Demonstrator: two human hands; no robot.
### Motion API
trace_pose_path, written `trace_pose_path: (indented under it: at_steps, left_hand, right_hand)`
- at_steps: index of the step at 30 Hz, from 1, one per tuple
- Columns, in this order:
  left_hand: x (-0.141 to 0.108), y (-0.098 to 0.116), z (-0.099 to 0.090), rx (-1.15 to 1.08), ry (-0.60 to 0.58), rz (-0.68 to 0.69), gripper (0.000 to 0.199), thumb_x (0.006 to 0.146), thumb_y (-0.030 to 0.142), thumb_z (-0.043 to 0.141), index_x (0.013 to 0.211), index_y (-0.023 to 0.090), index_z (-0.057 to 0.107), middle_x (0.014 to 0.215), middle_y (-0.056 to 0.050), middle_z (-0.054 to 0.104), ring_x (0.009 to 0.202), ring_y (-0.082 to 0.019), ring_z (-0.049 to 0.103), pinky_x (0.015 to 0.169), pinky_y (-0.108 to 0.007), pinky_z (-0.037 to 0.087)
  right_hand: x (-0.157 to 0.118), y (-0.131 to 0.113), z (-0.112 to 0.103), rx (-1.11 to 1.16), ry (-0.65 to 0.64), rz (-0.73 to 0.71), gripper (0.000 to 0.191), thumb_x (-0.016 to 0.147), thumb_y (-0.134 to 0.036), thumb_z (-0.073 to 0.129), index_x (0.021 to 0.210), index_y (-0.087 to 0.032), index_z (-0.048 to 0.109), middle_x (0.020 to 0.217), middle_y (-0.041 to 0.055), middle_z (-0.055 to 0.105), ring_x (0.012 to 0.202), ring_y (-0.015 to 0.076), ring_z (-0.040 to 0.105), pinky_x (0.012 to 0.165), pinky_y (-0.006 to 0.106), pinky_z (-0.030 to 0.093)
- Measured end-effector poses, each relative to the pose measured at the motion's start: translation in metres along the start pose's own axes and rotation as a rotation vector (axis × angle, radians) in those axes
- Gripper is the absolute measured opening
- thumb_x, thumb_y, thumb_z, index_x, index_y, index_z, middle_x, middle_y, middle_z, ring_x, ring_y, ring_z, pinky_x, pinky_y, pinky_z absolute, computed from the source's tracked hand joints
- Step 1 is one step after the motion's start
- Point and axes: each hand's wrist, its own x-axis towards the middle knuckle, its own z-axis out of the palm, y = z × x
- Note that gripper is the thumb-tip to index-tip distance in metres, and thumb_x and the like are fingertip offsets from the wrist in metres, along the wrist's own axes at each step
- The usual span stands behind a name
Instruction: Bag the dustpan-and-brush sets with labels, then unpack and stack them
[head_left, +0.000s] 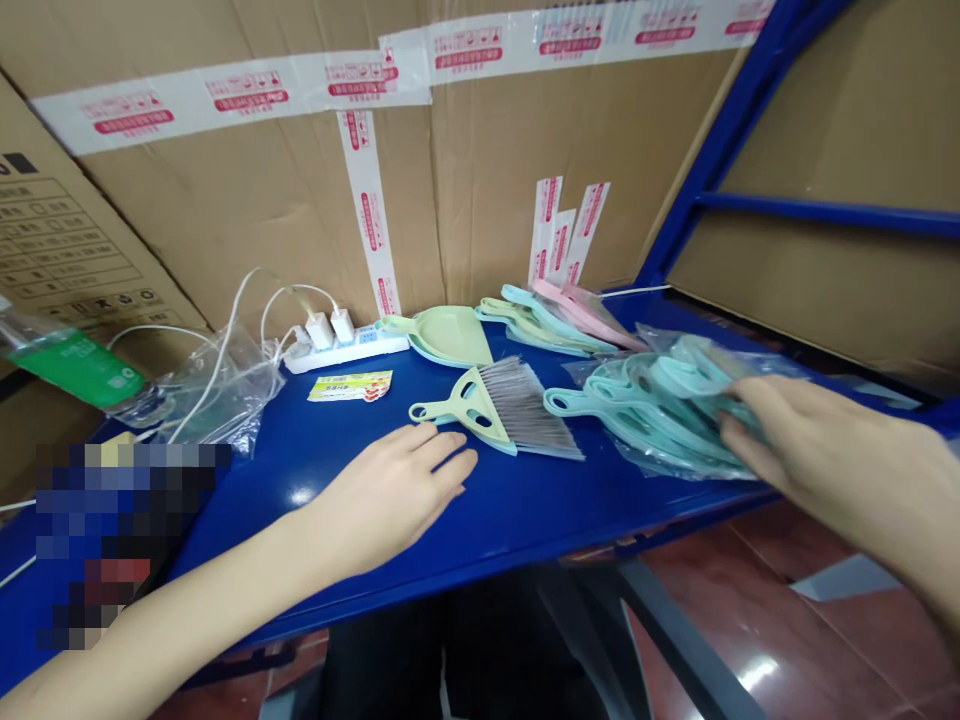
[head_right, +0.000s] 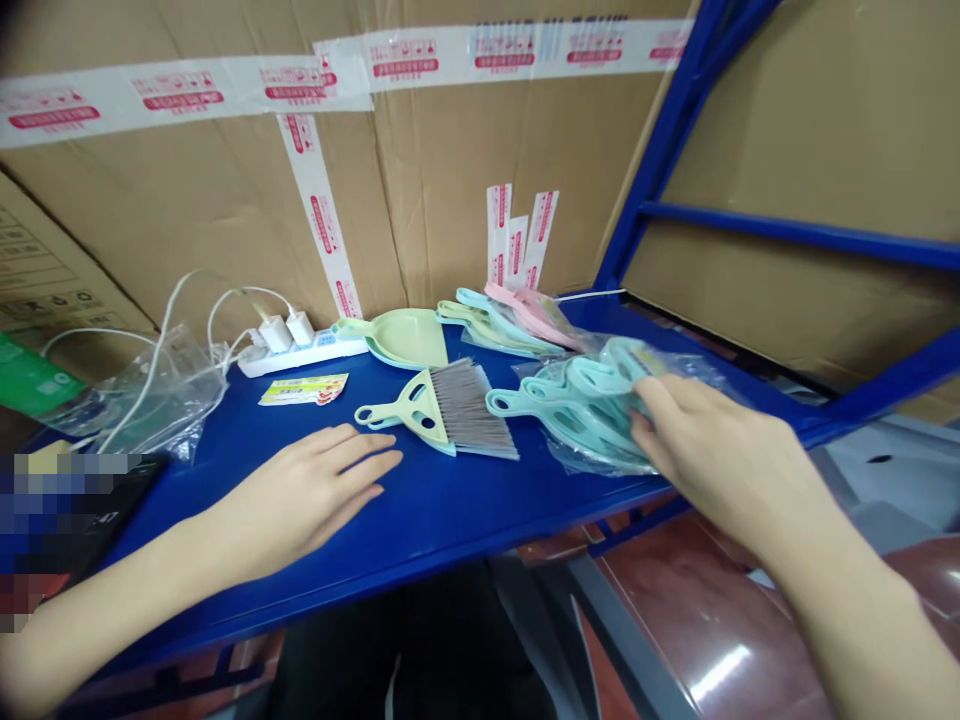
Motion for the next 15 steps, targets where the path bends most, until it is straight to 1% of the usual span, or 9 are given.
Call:
trace_pose_path:
  at_steps: [2,4,5,6,7,8,10,12,15]
  left_hand:
    - [-0.005,0.005,-0.004,-0.340,-0.012,-0.157,0.032,0.100,0.030,0.043,0.125,0.015,0.057,0.114,-0.010,0.069,0.094,-0.021,0.066,0.086,-0.034,0.053]
    - [-0.008,0.011,-0.005,-0.823,-0.054,-0.301,0.047,0.101,0.045,0.038,0.138,0.019,0.047,0.121,-0.012,0.066,0.089,-0.018,0.066,0.080,-0.033,0.054]
    - [-0.009,0.015,-0.004,-1.097,-0.072,-0.341,0.054,0.100,0.053,0.037,0.143,0.020,0.042,0.124,-0.013,0.064,0.089,-0.018,0.066,0.078,-0.033,0.054]
    - [-0.010,0.018,-0.002,-1.363,-0.086,-0.357,0.063,0.097,0.059,0.038,0.145,0.020,0.039,0.126,-0.015,0.063,0.091,-0.020,0.067,0.078,-0.034,0.054]
    - [-0.011,0.022,0.001,-1.591,-0.090,-0.371,0.069,0.094,0.063,0.044,0.146,0.019,0.038,0.126,-0.017,0.062,0.093,-0.022,0.067,0.079,-0.035,0.054]
    - [-0.013,0.026,0.004,-1.764,-0.082,-0.401,0.071,0.090,0.063,0.051,0.145,0.019,0.040,0.123,-0.017,0.063,0.093,-0.023,0.067,0.078,-0.034,0.053]
    - [-0.022,0.033,0.010,-1.917,-0.034,-0.543,0.065,0.085,0.053,0.067,0.137,0.019,0.050,0.110,-0.013,0.067,0.083,-0.020,0.068,0.073,-0.028,0.052]
    - [-0.039,0.040,0.014,-1.903,0.040,-0.727,0.052,0.084,0.043,0.072,0.127,0.018,0.060,0.092,-0.006,0.068,0.069,-0.014,0.065,0.064,-0.022,0.048]
    - [-0.075,0.048,0.018,-1.797,0.177,-0.901,0.050,0.085,0.046,0.070,0.125,0.018,0.061,0.069,0.000,0.061,0.066,-0.013,0.060,0.061,-0.021,0.046]
  right_hand:
    - [-0.009,-0.014,-0.007,-0.283,-0.017,-0.144,0.038,0.100,-0.049,0.025,0.074,-0.029,0.045,0.069,0.0075,0.050,0.060,0.0266,0.048,0.043,0.037,0.018]
    - [-0.014,-0.038,-0.009,-0.405,-0.010,-0.294,0.026,0.101,-0.024,0.033,0.082,-0.029,0.050,0.069,0.0064,0.051,0.066,0.0266,0.050,0.047,0.038,0.028]
    - [-0.016,-0.053,-0.006,-0.372,0.011,-0.484,0.024,0.098,-0.017,0.037,0.085,-0.027,0.053,0.066,0.0050,0.051,0.065,0.0247,0.051,0.050,0.037,0.033]
    - [-0.016,-0.069,-0.002,-0.320,-0.008,-0.592,0.027,0.097,-0.010,0.037,0.085,-0.025,0.057,0.067,0.0050,0.054,0.066,0.0232,0.053,0.057,0.036,0.040]
    - [-0.016,-0.086,0.005,-0.269,-0.049,-0.638,0.031,0.095,-0.004,0.036,0.083,-0.022,0.059,0.069,0.0049,0.057,0.067,0.0213,0.054,0.062,0.035,0.042]
    - [-0.016,-0.102,0.012,-0.195,-0.084,-0.680,0.033,0.095,-0.004,0.038,0.077,-0.021,0.060,0.066,0.0039,0.057,0.063,0.0190,0.054,0.060,0.033,0.041]
    - [-0.016,-0.129,0.027,-0.053,-0.054,-0.726,0.039,0.098,-0.006,0.036,0.071,-0.020,0.059,0.062,0.0024,0.055,0.058,0.0174,0.051,0.057,0.033,0.038]
    - [-0.015,-0.143,0.037,0.059,-0.076,-0.737,0.039,0.099,-0.006,0.032,0.083,-0.016,0.065,0.066,0.0024,0.059,0.061,0.0171,0.053,0.059,0.032,0.040]
    - [-0.009,-0.139,0.042,0.258,-0.116,-0.682,0.033,0.105,-0.026,0.031,0.109,-0.016,0.063,0.079,0.0040,0.066,0.072,0.0177,0.060,0.070,0.032,0.047]
